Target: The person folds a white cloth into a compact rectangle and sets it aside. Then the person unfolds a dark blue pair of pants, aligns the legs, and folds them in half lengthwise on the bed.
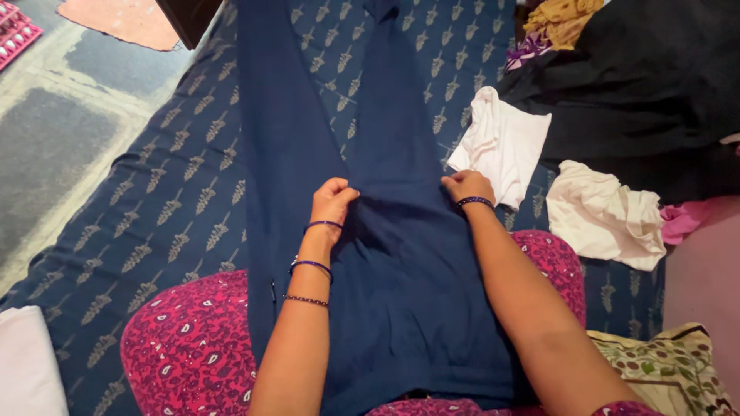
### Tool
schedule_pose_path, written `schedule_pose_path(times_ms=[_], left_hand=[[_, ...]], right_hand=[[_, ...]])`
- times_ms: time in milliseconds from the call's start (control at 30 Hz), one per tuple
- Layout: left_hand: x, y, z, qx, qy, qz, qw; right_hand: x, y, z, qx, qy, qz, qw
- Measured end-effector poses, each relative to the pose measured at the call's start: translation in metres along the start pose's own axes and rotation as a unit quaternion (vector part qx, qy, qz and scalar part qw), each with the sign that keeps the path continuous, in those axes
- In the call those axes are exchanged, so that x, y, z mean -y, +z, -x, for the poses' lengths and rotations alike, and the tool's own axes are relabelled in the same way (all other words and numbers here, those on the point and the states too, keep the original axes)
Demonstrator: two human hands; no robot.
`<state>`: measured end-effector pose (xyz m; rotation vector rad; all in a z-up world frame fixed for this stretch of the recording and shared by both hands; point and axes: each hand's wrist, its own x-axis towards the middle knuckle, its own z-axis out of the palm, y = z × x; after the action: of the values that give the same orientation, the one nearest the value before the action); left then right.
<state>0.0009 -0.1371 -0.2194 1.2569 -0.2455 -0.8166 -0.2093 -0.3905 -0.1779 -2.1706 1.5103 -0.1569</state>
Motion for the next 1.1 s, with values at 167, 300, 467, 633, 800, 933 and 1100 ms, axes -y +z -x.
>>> schedule_pose_path(times_ms=[167, 300, 467, 633, 800, 933, 1100], left_hand=[[-0.012, 0.018, 0.016, -0.04, -0.052, 0.014, 0.998], [-0.02, 0.016, 0.02, 0.018, 0.128, -0.266, 0.955], [-0.06, 0.02, 0.046, -0.006, 0.046, -0.561, 0.827], [-0.128, 0.002, 0.086, 0.269, -0.206, -0.576, 0.744], [-0.102, 0.001, 0.058, -0.017, 0.166, -0.492, 0.854], [-0.037, 0.024, 0.022, -0.082, 0.128, -0.506, 0.849], [0.001, 0.032, 0.023, -0.099, 0.075, -0.601, 0.789]], right_hand=[[0.003, 0.025, -0.002, 0.018, -0.088, -0.014, 0.996], [0.0, 0.038, -0.008, 0.028, -0.101, -0.005, 0.994], [0.015, 0.01, 0.004, 0.126, -0.174, -0.076, 0.974], [0.009, -0.063, 0.02, 0.469, -0.153, 0.008, 0.87], [0.019, -0.041, 0.024, 0.183, -0.145, -0.157, 0.96], [0.056, -0.001, 0.041, 0.022, -0.235, -0.175, 0.956], [0.102, 0.029, 0.084, 0.04, -0.227, -0.025, 0.973]])
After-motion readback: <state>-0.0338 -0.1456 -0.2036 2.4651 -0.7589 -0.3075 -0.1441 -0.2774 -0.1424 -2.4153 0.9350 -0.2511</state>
